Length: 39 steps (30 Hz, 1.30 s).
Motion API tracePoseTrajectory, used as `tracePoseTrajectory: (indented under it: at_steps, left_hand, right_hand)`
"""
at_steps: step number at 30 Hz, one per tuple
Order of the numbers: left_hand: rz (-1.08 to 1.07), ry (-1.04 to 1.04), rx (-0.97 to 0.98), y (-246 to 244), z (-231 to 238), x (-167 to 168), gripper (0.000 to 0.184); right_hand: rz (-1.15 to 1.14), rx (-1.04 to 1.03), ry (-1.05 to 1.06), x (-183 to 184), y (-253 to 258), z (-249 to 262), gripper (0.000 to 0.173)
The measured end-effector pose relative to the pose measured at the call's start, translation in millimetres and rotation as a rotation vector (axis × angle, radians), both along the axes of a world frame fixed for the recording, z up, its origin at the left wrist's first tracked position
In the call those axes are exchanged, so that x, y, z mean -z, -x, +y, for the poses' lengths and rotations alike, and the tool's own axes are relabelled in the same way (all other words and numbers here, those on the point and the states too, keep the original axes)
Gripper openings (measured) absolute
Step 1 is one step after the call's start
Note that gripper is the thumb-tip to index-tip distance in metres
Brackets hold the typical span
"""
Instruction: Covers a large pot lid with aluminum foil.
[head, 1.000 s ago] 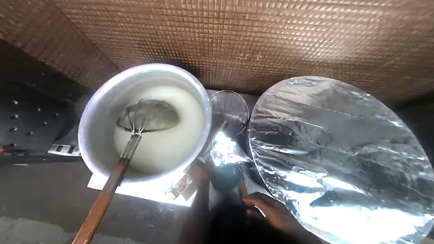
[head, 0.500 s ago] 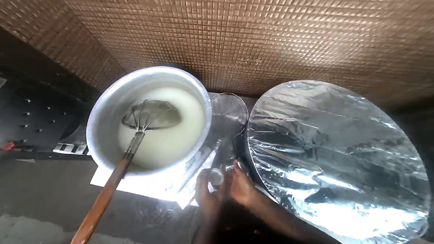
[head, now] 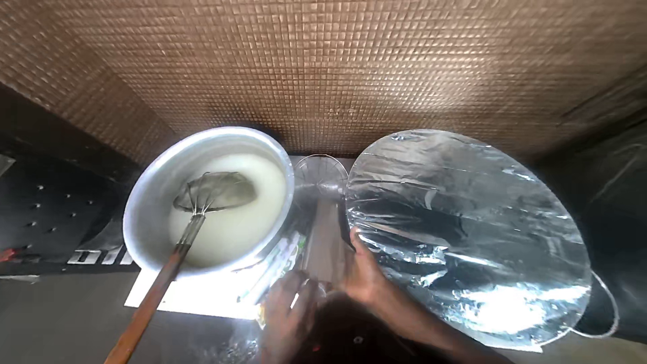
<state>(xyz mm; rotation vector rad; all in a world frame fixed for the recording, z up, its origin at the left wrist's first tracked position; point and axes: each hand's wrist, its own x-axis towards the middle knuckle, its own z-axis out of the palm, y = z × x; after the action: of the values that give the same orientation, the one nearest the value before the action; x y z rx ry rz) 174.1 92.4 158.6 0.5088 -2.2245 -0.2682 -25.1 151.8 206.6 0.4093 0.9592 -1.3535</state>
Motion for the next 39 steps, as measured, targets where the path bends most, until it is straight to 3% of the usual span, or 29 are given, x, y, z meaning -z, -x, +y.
tracePoseTrajectory:
  at_steps: [2, 6, 8, 10, 11, 14, 18, 20, 22, 26, 28, 31, 35, 39]
  left_hand:
    - [-0.018, 0.075, 0.092, -0.9, -7.3, -11.7, 0.027]
    - [-0.038, 0.223, 0.213, 9.9, -21.9, -35.7, 0.023]
    - [-0.023, 0.278, 0.234, 17.2, -26.4, -48.4, 0.022]
    - [-0.002, 0.208, 0.283, 22.2, -24.6, -57.1, 0.023]
    - [0.037, 0.095, 0.316, 23.8, -21.4, -57.4, 0.029]
    - [0.297, -0.477, 0.4, 43.7, -21.0, -55.8, 0.08]
    - [0.694, -1.591, 0.686, 104.9, -41.1, -105.5, 0.116]
    - [0.781, -1.835, 0.738, 122.8, -38.5, -118.8, 0.107]
    - [0.881, -1.9, 0.716, 133.7, -28.7, -114.2, 0.086]
    - [0.988, -2.092, 0.705, 137.5, -8.7, -93.1, 0.083]
    - [0.958, -2.101, 0.611, 138.0, 3.1, -87.1, 0.077]
    - [0.926, -2.14, 0.547, 135.9, 11.8, -76.4, 0.078]
    - [0.892, -2.125, 0.37, 127.8, 8.6, -70.9, 0.072]
    - [0.813, -2.101, 0.234, 117.4, 3.3, -72.1, 0.064]
  right_hand:
    - [0.063, -0.052, 0.006, 2.2, 14.8, -1.6, 0.077]
    - [0.212, 0.01, 0.025, -11.6, 26.7, -23.3, 0.024]
    - [0.31, 0.045, 0.109, -28.2, 30.5, -28.6, 0.027]
    - [0.44, 0.043, 0.217, -49.5, 38.8, -27.1, 0.039]
    - [0.523, 0.034, 0.245, -61.2, 43.7, -25.3, 0.049]
    - [0.841, -0.037, 0.281, -97.3, 56.4, -16.8, 0.062]
    - [1.06, -0.165, 0.373, -123.0, 57.8, -1.9, 0.074]
    - [1.152, -0.247, 0.349, -130.6, 56.6, 5.9, 0.064]
    - [1.197, -0.372, 0.34, -139.4, 61.5, 13.5, 0.05]
    - [1.231, -0.643, 0.23, -152.1, 66.2, 14.6, 0.029]
    - [1.237, -0.734, 0.143, -153.3, 64.0, 7.4, 0.026]
    - [1.153, -0.745, 0.053, -145.6, 60.5, -7.2, 0.041]
    - [1.183, -0.806, 0.083, -143.1, 52.6, -15.6, 0.026]
    - [1.234, -0.845, 0.11, -132.2, 49.0, -19.5, 0.022]
